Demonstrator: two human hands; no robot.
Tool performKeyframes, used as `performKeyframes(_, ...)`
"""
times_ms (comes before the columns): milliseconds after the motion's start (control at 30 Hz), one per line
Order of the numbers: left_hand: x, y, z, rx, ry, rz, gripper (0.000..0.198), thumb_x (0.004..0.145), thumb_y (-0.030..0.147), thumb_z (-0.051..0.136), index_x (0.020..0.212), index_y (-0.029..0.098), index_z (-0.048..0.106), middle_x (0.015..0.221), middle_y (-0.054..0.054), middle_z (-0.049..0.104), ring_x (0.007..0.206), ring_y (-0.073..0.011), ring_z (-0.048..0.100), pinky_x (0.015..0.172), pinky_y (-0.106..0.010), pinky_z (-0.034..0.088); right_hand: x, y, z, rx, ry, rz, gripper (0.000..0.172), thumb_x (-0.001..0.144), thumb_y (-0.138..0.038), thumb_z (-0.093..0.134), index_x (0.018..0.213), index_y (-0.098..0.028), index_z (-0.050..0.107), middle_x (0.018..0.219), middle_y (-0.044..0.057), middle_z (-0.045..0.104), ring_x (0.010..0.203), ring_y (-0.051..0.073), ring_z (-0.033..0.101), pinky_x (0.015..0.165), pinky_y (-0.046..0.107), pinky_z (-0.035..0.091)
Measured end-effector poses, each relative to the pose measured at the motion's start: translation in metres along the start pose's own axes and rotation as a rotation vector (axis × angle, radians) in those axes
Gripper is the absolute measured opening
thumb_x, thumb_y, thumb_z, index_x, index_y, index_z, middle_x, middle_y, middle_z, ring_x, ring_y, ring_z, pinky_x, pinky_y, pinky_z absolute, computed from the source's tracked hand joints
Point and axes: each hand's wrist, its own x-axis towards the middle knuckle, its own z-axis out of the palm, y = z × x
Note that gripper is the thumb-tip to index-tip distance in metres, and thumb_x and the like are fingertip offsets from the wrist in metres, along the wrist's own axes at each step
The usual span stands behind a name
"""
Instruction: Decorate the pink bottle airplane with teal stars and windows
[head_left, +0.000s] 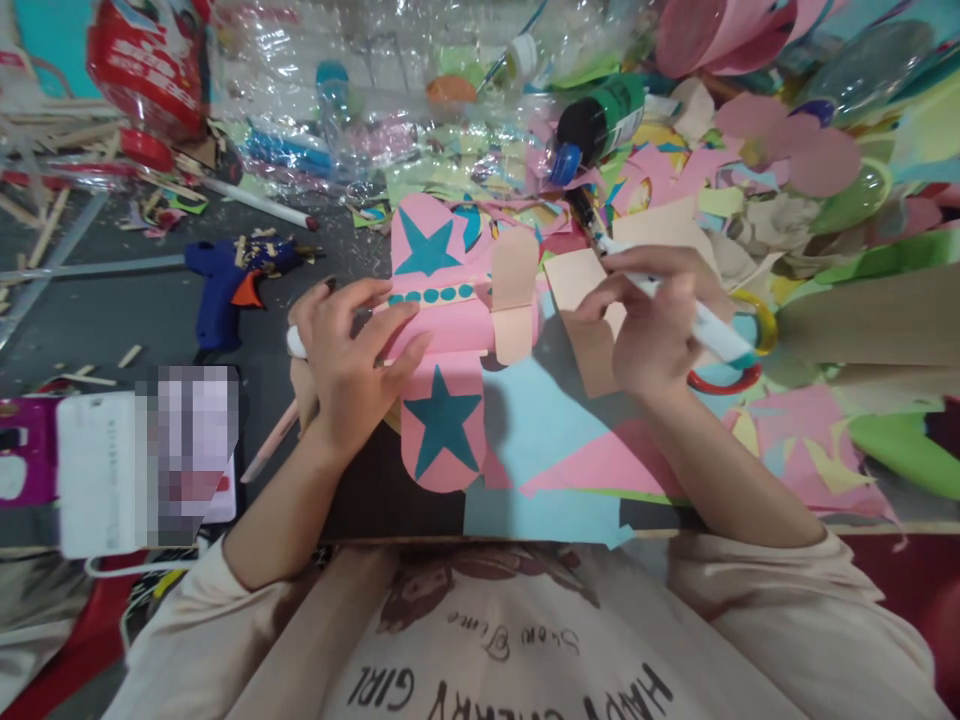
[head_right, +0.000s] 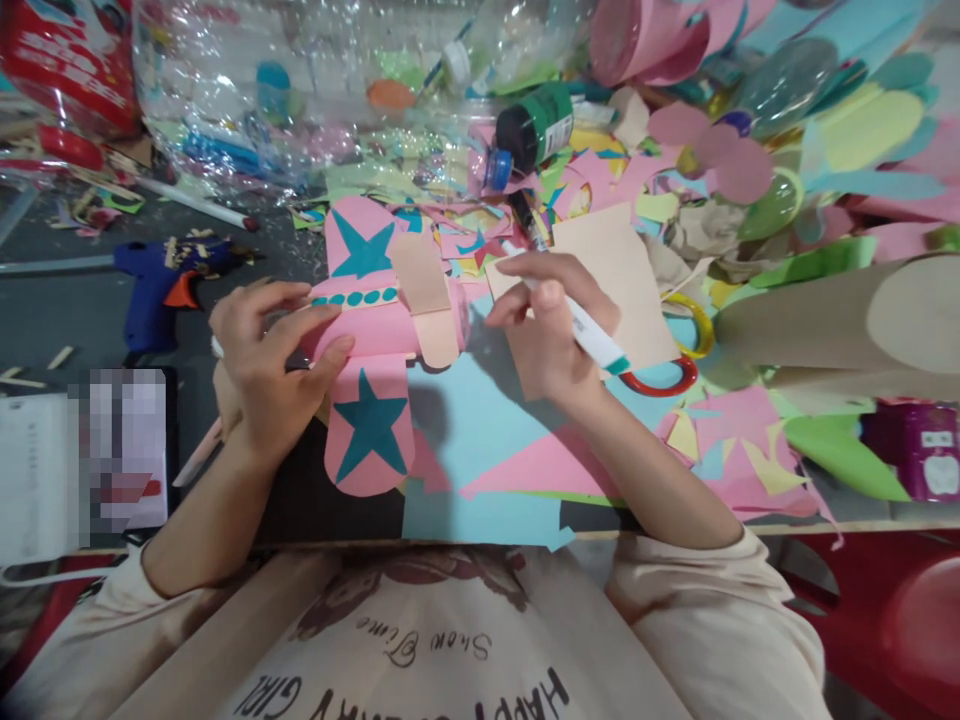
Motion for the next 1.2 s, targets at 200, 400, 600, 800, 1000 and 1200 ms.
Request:
performKeyframes(200, 0.000, 0.000, -0.002, -0.114, -0.056, -0.078, 0.032, 0.090, 0.039, 0.062, 0.121, 0.044, 0.067, 0.126, -0.005, 0.063, 0.120, -0.0323, 0.060, 0.118, -0.064, 0.028, -0.001, -0.007, -0.006, -0.001, -0.091, -0.048, 0.030, 0.089, -0.064, 0.054, 0.098, -0.037, 0.065, 0.071, 0.001, 0.066, 0.055, 0.024, 0.063, 0.049, 0.042, 0.051)
performKeyframes(400, 0.000, 0.000, -0.002, -0.029, -0.027, -0.070, 0.034, 0.091, 0.041, 0.061, 0.125, 0.042, 0.066, 0.119, -0.006, 0.064, 0.110, -0.0298, 0.061, 0.108, -0.058, 0.040, 0.015, -0.021, -0.005, -0.035, -0.379, 0.171, 0.019, 0.085, -0.050, 0.071, 0.087, -0.033, 0.065, 0.074, 0.000, 0.071, 0.061, 0.022, 0.068, 0.056, 0.041, 0.058)
performKeyframes(600, -0.001, 0.001, -0.002, -0.069, -0.048, -0.086, 0.036, 0.091, 0.043, 0.062, 0.126, 0.041, 0.066, 0.119, -0.007, 0.063, 0.112, -0.0310, 0.059, 0.102, -0.055, 0.043, 0.011, -0.028, 0.003, -0.084, -0.434, 0.110, 0.021, 0.090, -0.044, 0.067, 0.082, -0.025, 0.068, 0.074, 0.000, 0.073, 0.059, 0.015, 0.064, 0.053, 0.030, 0.053)
performKeyframes(800, 0.000, 0.003, -0.003, -0.097, -0.077, -0.129, 0.035, 0.092, 0.045, 0.060, 0.126, 0.040, 0.067, 0.120, -0.008, 0.063, 0.113, -0.0323, 0.057, 0.103, -0.054, 0.041, 0.009, -0.027, 0.006, -0.040, -0.422, 0.031, 0.009, 0.091, -0.026, 0.068, 0.083, -0.022, 0.068, 0.073, 0.000, 0.074, 0.060, 0.012, 0.066, 0.054, 0.026, 0.049)
performKeyframes(1000, -0.001, 0.002, -0.001, -0.093, -0.058, -0.097, 0.036, 0.091, 0.043, 0.060, 0.125, 0.035, 0.069, 0.121, -0.009, 0.062, 0.109, -0.0312, 0.058, 0.099, -0.051, 0.042, 0.009, -0.027, 0.007, -0.141, -0.411, 0.004, 0.010, 0.090, -0.029, 0.069, 0.082, -0.023, 0.070, 0.073, 0.000, 0.074, 0.059, 0.013, 0.065, 0.053, 0.026, 0.050)
performKeyframes(1200, -0.001, 0.000, 0.000, -0.081, -0.046, -0.076, 0.035, 0.090, 0.043, 0.062, 0.124, 0.037, 0.068, 0.120, -0.008, 0.064, 0.108, -0.0310, 0.059, 0.097, -0.051, 0.042, 0.008, -0.024, 0.006, -0.134, -0.451, 0.033, 0.013, 0.091, -0.033, 0.067, 0.086, -0.022, 0.071, 0.077, 0.002, 0.075, 0.063, 0.015, 0.068, 0.058, 0.028, 0.053)
